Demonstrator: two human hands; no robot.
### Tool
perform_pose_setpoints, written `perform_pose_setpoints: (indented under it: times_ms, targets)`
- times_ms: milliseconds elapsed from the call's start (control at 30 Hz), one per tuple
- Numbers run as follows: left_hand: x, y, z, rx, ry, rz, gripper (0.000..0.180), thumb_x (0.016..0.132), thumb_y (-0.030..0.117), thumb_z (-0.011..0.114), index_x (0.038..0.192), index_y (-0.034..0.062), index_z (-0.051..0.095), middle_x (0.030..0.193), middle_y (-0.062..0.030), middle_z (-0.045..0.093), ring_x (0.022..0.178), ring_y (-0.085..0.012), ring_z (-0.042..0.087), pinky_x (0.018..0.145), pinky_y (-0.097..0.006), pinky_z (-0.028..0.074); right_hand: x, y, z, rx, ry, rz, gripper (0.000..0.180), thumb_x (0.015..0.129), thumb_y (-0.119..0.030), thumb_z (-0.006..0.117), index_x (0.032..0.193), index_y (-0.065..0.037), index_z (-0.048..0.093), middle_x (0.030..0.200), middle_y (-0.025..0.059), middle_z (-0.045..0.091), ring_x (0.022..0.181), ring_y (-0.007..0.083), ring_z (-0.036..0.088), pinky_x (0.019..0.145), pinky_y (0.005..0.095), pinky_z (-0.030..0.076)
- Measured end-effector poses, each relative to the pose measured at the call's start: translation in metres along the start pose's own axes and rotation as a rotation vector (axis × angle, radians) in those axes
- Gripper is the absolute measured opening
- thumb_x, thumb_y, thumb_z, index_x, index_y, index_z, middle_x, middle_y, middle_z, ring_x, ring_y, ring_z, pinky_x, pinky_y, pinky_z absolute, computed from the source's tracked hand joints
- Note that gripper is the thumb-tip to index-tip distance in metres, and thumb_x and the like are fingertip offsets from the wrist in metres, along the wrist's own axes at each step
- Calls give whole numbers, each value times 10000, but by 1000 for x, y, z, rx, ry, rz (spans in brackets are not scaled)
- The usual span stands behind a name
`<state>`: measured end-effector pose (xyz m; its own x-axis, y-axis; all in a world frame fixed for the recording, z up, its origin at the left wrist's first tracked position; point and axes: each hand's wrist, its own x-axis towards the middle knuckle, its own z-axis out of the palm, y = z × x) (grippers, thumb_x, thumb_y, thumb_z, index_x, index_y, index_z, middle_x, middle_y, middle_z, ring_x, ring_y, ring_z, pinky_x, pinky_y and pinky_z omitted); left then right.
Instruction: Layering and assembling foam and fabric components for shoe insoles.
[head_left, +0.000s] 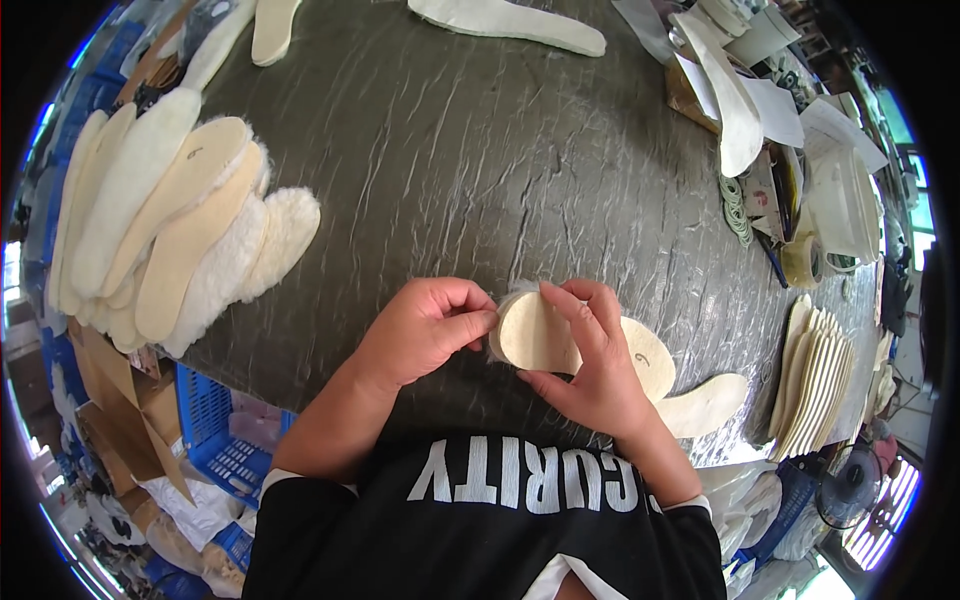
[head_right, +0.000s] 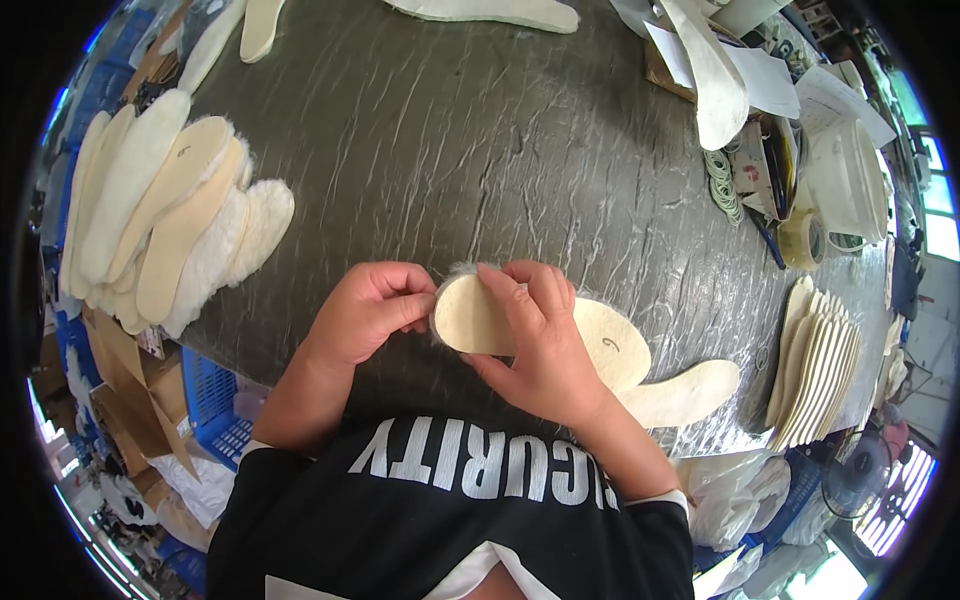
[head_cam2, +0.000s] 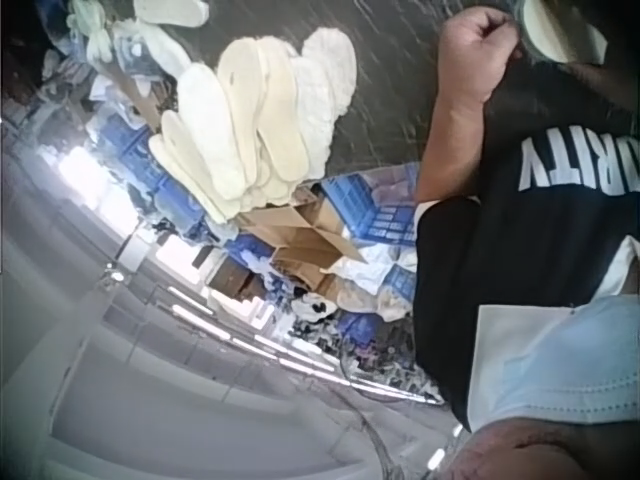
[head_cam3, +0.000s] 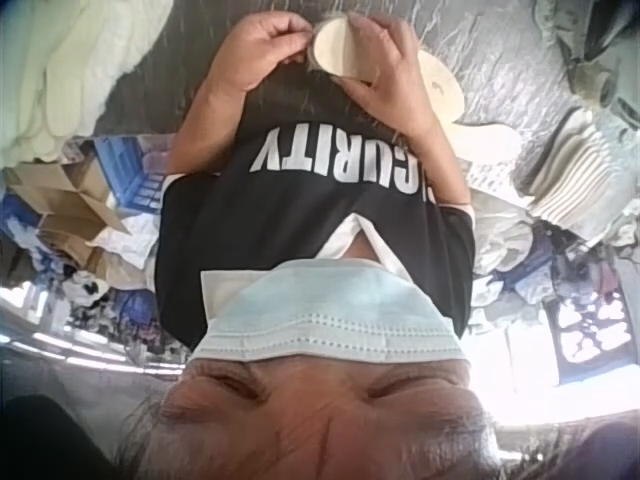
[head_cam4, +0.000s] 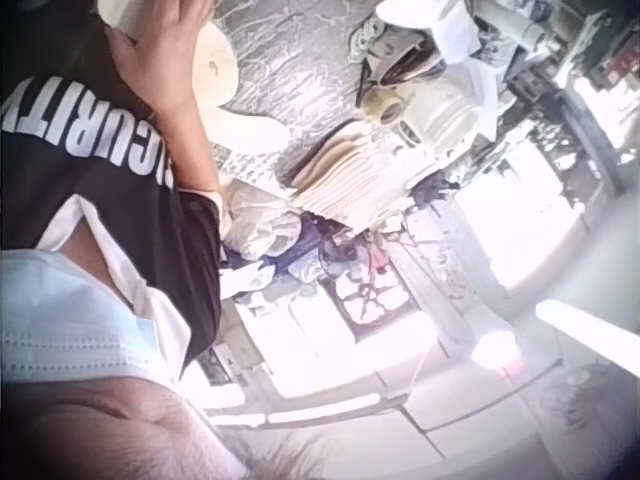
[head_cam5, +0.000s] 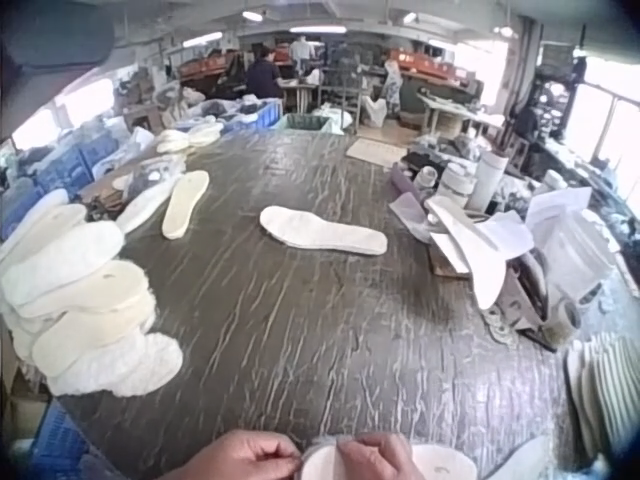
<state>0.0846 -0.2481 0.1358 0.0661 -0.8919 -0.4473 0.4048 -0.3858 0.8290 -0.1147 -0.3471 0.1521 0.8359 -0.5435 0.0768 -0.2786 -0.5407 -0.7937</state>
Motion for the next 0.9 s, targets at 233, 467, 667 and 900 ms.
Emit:
perform_pose_setpoints:
  times_ms: [233,467,667,900]
  targets:
    - [1,4,1,24,3,2,91,897,44,608,920,-23,665,784,-40,653,697,-92,604,637,-215,486,3,0,0,-25,8,-9,803,592,-77,833,1312,-47,479,1185,160,478,1080,352,478,939,450,379]
    - [1,7,4,19,14,-14,106,893,49,610,921,-34,669,775,-57,662,682,-100,614,625,-220,501,1,1,1,-38,24,-3,788,586,-81,836,1295,-44,494,1176,157,482,1080,352,478,938,451,382]
    - [2,11,8,51,28,-19,102,883,38,603,899,-37,669,772,-60,661,680,-99,614,620,-221,501,1,2,3,-58,45,-11,779,586,-81,834,1289,-62,499,1167,155,483,1078,356,476,936,455,384]
    - [0,10,11,180,44,62,124,884,48,596,889,-56,663,756,-66,667,674,-92,616,611,-234,505,4,10,8,-105,75,-45,786,583,-78,834,1290,-83,491,1283,166,466,1180,381,448,955,474,379]
